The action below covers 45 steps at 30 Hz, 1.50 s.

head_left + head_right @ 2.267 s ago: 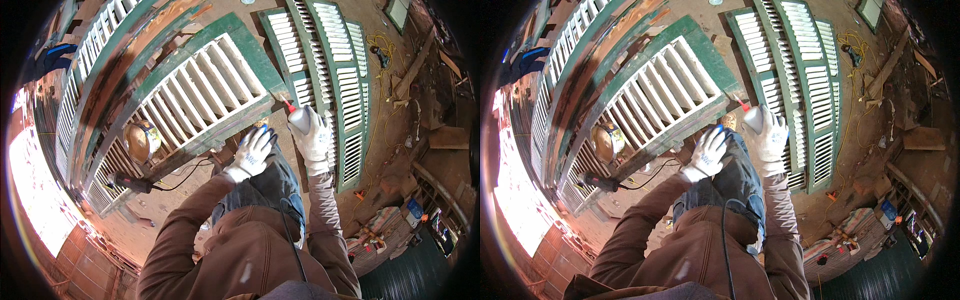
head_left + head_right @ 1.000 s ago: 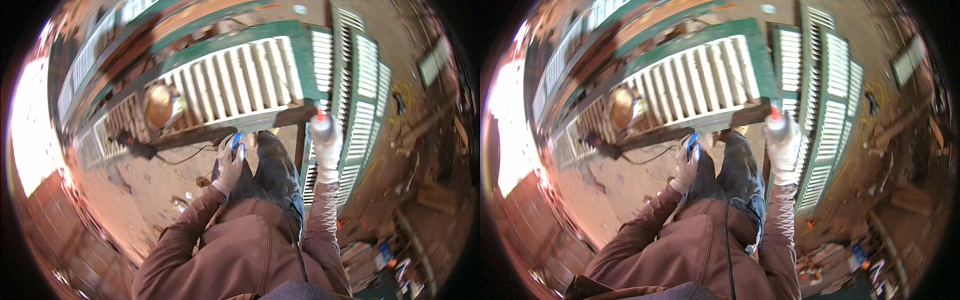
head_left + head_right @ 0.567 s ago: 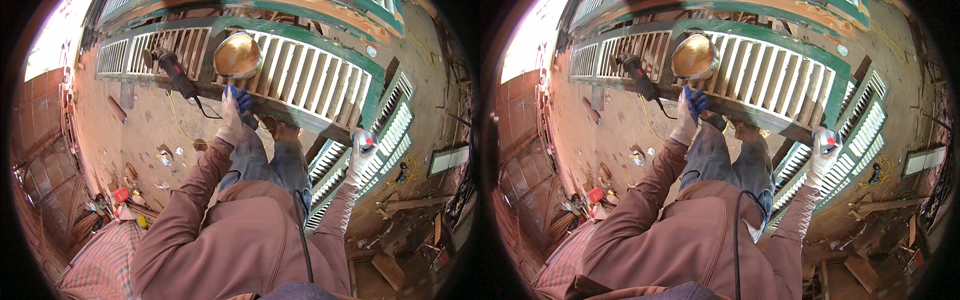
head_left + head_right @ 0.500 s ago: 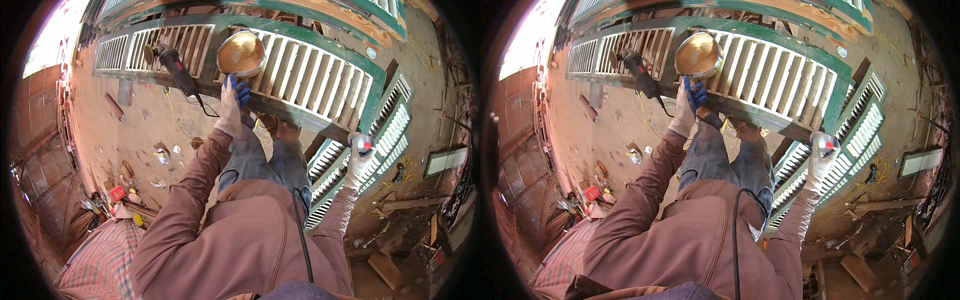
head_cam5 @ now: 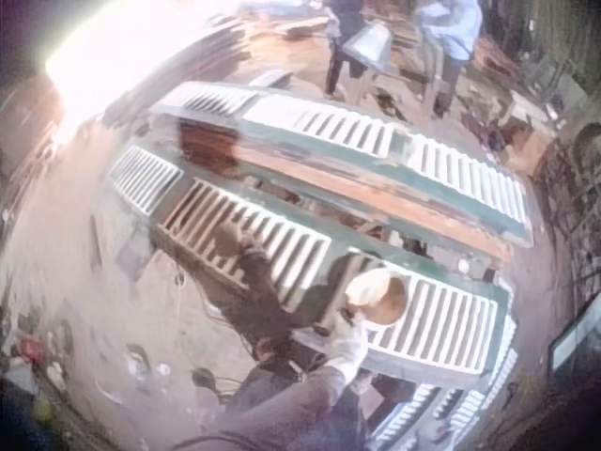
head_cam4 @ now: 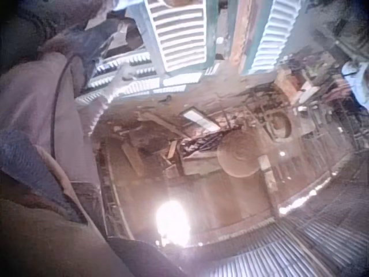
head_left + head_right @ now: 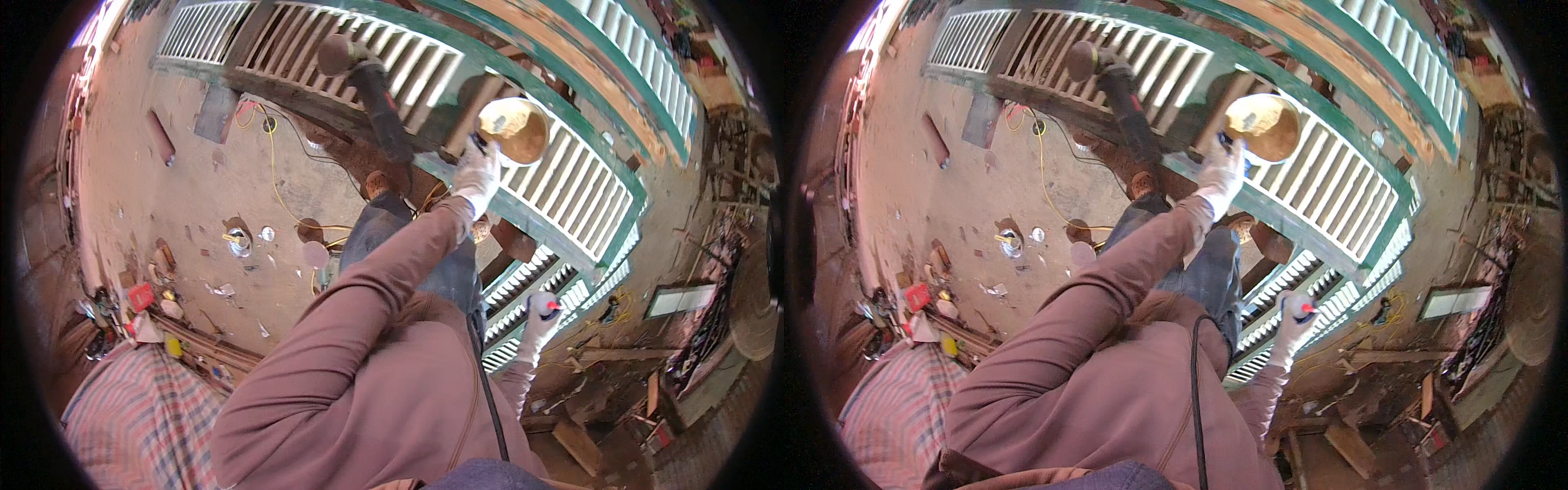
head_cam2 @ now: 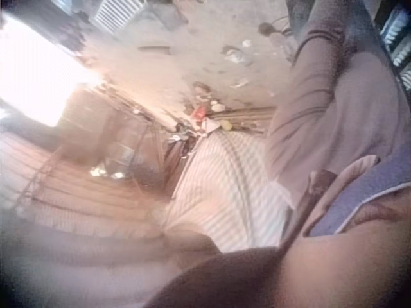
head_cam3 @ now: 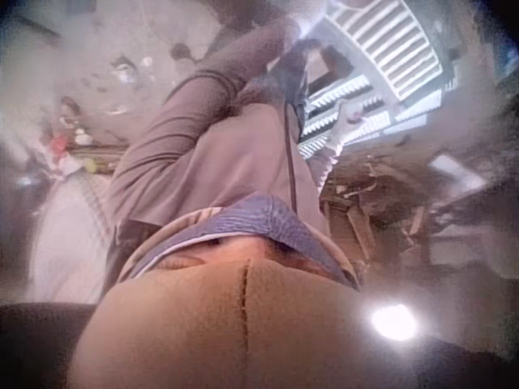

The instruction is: The person sands a green wooden slatted frame with an electric sander, then applies glue from a bottle to the joints and presses the pieces together. The work continues across multiple sections of the frame.

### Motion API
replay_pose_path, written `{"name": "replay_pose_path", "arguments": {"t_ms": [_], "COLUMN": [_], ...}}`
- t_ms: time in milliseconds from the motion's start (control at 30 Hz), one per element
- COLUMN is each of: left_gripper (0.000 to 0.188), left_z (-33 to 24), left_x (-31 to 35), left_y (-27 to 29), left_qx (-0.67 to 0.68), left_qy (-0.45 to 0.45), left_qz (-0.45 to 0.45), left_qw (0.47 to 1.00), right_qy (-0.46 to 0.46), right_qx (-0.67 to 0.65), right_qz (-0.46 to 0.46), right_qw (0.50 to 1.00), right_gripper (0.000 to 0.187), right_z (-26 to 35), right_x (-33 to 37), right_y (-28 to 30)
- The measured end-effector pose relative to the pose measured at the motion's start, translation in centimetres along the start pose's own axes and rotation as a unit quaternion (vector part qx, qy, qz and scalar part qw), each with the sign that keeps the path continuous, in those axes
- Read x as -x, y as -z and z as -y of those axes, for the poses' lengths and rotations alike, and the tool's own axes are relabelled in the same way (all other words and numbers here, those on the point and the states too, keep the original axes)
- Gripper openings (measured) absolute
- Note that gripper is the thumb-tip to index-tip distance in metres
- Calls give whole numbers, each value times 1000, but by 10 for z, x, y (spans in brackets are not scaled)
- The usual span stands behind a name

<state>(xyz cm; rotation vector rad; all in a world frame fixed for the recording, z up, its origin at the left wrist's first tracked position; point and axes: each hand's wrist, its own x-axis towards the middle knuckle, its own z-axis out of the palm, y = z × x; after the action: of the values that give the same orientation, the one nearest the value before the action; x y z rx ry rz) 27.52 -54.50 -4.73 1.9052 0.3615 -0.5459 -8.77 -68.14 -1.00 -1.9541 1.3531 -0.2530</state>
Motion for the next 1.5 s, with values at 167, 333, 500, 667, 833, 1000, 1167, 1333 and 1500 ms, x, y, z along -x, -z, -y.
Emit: {"name": "replay_pose_path", "arguments": {"t_ms": [167, 333, 500, 667, 833, 1000, 1167, 1333, 1500], "left_gripper": [85, 82, 74, 62, 48, 31, 46, 40, 36], "left_z": [-15, -12, 43, 99, 243, 294, 328, 261, 274], "left_x": [-10, 36, 94, 154, 213, 243, 232, 182, 112], "left_y": [10, 65, 151, 263, 334, 373, 418, 491, 581], "left_qx": [-121, -107, -171, -203, -401, 17, 90, 171, 163], "left_qy": [67, -5, -73, -56, -96, 182, 161, 184, 113], "left_qz": [57, 149, 165, 0, -170, -312, -364, -367, -359], "left_qw": [989, 983, 969, 978, 895, 932, 913, 896, 912], "right_qy": [22, 34, 88, 211, 282, 277, 286, 252, 264], "right_qx": [-58, -86, -105, -24, -76, -22, -44, -57, -10], "right_qz": [21, 51, 134, 177, 255, 276, 308, 279, 231], "right_qw": [998, 994, 981, 961, 922, 920, 906, 925, 936], "right_gripper": [61, 64, 71, 71, 71, 75, 75, 73, 72], "right_z": [38, 48, 43, 92, 109, 121, 160, 173, 216], "right_x": [61, 95, 75, 38, 16, 30, 74, 112, 173], "right_y": [-52, -70, -73, -87, -101, -127, -147, -183, -245]}}
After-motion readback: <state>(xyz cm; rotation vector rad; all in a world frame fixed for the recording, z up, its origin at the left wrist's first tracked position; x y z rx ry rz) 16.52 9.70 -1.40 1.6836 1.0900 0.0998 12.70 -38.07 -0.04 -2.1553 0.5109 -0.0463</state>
